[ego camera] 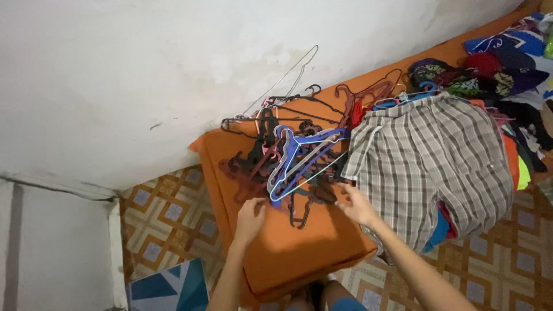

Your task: Organizing clothes hangers on a rack and folding a yellow towel.

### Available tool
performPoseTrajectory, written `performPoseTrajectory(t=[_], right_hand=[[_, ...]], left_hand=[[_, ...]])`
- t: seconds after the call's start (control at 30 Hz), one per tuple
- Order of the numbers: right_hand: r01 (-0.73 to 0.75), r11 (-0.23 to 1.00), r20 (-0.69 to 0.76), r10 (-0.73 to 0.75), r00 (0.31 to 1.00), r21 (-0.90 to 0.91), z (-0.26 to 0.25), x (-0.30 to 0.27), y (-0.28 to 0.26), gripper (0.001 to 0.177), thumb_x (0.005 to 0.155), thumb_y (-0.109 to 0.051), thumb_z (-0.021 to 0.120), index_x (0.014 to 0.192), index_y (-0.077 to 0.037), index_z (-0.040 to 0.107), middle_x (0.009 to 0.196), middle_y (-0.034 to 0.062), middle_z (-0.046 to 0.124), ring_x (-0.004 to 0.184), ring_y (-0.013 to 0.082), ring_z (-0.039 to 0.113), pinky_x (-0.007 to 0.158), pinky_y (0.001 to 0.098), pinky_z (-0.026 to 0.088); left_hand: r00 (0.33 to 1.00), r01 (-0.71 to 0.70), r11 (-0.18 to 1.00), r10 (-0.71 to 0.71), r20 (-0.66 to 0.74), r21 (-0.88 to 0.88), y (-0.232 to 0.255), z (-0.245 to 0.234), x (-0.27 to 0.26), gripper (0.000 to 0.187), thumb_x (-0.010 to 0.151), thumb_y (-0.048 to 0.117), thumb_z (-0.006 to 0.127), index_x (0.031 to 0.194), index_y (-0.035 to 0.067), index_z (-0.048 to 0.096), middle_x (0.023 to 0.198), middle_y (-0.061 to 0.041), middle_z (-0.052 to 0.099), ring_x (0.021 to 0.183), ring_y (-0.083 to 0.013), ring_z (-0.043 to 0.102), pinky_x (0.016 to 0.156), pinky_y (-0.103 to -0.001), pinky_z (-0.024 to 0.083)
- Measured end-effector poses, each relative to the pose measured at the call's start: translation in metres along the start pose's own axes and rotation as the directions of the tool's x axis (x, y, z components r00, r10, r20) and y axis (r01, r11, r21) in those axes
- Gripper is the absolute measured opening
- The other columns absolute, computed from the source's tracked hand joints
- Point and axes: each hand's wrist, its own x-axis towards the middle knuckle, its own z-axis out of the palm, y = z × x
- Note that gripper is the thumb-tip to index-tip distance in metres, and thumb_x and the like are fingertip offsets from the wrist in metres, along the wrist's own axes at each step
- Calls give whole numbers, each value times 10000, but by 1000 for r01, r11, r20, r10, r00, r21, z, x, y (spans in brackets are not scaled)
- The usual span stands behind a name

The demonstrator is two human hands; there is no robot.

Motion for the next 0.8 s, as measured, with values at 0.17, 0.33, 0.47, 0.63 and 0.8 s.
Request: performPoseTrajectory(t=[0.17,0.33,0.47,0.63,0.8], right_hand=[[80,996,-38,-82,996,-48,17,69,26,639,865,-192,741,1437,-69,484,1344,191,613,1219,304,623,1027,400,512],[44,996,2,-44,999,-83,15,138,24,643,861,-193,735,1438,-57,486,1321,206,630,1227,341,620,1040,405,512],[116,972,-7,-120,993,-203,18,204,41,669,829,-202,777,1417,-48,498,1332,220,608,1249,394,571,1046,438,476],[79,932,85,-51,995,-354,20,256,37,741,831,-274,796,1463,-76,463,1370,195,581,1278,400,542,1078,448,453],[237,843,75,-230,970,-483,39,295,37,770,799,-296,818,1452,-119,450,1513,142,474,1408,363,422,1124,503,381]], left_hand=[[997,72,997,-73,26,36,-19,13,49,271,942,160,619,1170,25,676,1164,-166,682,1121,-346,651,970,-419,506],[973,219,973,-223,60,74,-33,29,91,277,939,162,592,1176,50,683,1148,-160,674,1097,-333,661,961,-414,525],[973,232,965,-232,-8,124,-70,50,126,278,928,159,615,1173,43,677,1174,-184,656,1120,-377,622,969,-444,502],[962,274,950,-271,-40,153,-64,58,163,328,925,149,604,1229,32,634,1223,-202,622,1123,-396,611,951,-461,502],[958,284,919,-259,-126,275,-74,82,192,412,909,135,610,1308,36,591,1264,-201,595,1129,-409,581,961,-490,488]])
